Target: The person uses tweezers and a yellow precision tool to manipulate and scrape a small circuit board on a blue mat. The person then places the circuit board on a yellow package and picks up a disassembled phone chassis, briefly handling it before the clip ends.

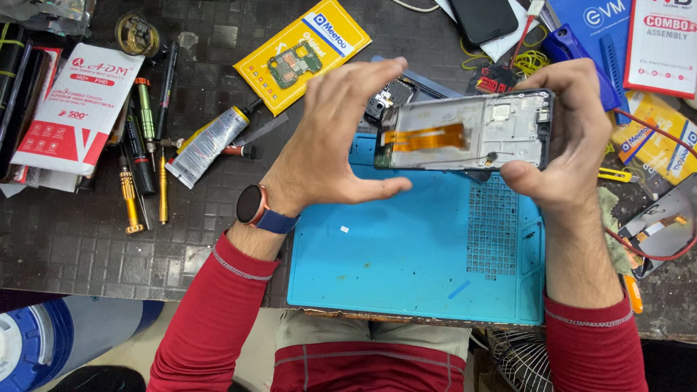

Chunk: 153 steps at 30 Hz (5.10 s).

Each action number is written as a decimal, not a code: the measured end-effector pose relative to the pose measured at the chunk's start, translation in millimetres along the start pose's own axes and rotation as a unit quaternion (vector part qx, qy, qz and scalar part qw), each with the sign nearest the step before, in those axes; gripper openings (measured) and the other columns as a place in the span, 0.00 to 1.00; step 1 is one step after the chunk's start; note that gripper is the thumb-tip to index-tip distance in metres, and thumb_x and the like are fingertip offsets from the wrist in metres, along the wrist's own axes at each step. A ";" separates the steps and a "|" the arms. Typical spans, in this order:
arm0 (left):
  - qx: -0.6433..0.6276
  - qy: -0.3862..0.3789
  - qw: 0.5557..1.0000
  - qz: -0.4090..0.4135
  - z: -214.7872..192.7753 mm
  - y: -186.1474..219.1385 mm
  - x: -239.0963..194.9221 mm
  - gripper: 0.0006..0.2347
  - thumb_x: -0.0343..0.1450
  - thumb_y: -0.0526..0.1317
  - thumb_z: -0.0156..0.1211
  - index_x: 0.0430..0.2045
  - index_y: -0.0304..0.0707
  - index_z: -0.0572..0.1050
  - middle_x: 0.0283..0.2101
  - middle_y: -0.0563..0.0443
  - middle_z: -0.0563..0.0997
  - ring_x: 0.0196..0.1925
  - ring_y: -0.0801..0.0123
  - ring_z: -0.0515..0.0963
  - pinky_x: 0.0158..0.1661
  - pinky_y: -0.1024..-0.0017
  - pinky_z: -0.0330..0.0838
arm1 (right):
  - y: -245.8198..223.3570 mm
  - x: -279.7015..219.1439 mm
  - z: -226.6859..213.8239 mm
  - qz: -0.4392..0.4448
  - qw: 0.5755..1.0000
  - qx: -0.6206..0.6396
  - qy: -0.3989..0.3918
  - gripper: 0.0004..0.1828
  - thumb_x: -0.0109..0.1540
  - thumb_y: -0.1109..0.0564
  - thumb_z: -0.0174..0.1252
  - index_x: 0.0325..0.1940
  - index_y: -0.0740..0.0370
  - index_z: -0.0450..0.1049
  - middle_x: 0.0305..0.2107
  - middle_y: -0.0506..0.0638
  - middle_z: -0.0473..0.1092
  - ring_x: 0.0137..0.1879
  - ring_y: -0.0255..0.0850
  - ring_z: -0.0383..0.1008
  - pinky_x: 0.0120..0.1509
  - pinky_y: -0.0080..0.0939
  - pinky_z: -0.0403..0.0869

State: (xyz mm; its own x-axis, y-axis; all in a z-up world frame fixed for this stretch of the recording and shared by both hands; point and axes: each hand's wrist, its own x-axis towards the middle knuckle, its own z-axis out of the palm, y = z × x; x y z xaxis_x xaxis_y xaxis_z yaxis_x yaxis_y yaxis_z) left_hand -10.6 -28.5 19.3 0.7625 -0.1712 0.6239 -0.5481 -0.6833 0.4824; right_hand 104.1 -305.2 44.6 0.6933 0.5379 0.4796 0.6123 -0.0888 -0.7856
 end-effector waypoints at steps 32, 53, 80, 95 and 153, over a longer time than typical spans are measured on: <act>-0.087 -0.246 0.965 0.023 12.7 38.1 5.0 0.33 0.53 0.56 0.76 0.46 0.33 0.75 0.42 0.45 0.80 0.46 0.52 0.80 0.43 0.60 0.76 | 105.0 -45.6 -163.7 0.155 0.980 0.033 0.120 0.20 0.75 0.38 0.52 0.44 0.55 0.63 0.31 0.45 0.62 0.37 0.33 0.64 0.39 0.32 0.65; -0.043 -0.299 0.953 -0.034 20.3 35.8 1.2 0.16 0.66 0.54 0.64 0.33 0.40 0.81 0.32 0.49 0.80 0.36 0.56 0.82 0.33 0.60 0.76 | 54.4 -10.8 -37.4 0.256 0.853 -0.455 -0.015 0.10 0.64 0.49 0.68 0.39 0.58 0.82 0.28 0.50 0.78 0.34 0.45 0.78 0.41 0.48 0.75; -0.060 -0.293 0.953 -0.053 27.1 29.1 -0.4 0.04 0.67 0.41 0.61 0.27 0.43 0.80 0.30 0.55 0.79 0.35 0.62 0.82 0.33 0.63 0.75 | 20.0 -12.1 -36.0 0.167 0.981 0.023 0.097 0.11 0.74 0.70 0.45 0.59 0.65 0.55 0.43 0.48 0.65 0.40 0.32 0.75 0.44 0.32 0.80; -0.074 -0.260 0.963 -0.006 31.0 27.9 -4.2 0.05 0.67 0.41 0.63 0.32 0.45 0.81 0.33 0.54 0.77 0.41 0.62 0.80 0.36 0.64 0.75 | -25.2 -33.5 0.2 0.274 0.951 0.053 -0.134 0.12 0.64 0.67 0.58 0.52 0.68 0.69 0.32 0.43 0.71 0.35 0.27 0.73 0.35 0.29 0.73; -0.614 0.375 0.394 -0.572 118.0 210.6 -82.0 0.31 0.66 0.22 0.45 0.66 0.35 0.45 0.72 0.34 0.54 0.77 0.49 0.55 0.69 0.48 0.54 | 8.3 -97.3 -11.9 0.183 0.933 0.148 0.272 0.04 0.77 0.67 0.52 0.54 0.65 0.64 0.34 0.52 0.69 0.35 0.36 0.71 0.41 0.35 0.74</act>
State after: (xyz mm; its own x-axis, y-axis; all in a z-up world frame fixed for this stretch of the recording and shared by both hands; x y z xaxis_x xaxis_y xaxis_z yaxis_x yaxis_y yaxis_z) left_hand -148.0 -242.1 -2.8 0.6881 0.3229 -0.6498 -0.0977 0.9286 0.3580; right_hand 46.3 -368.2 -3.9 0.9750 0.0046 0.2220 0.2205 0.0953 -0.9707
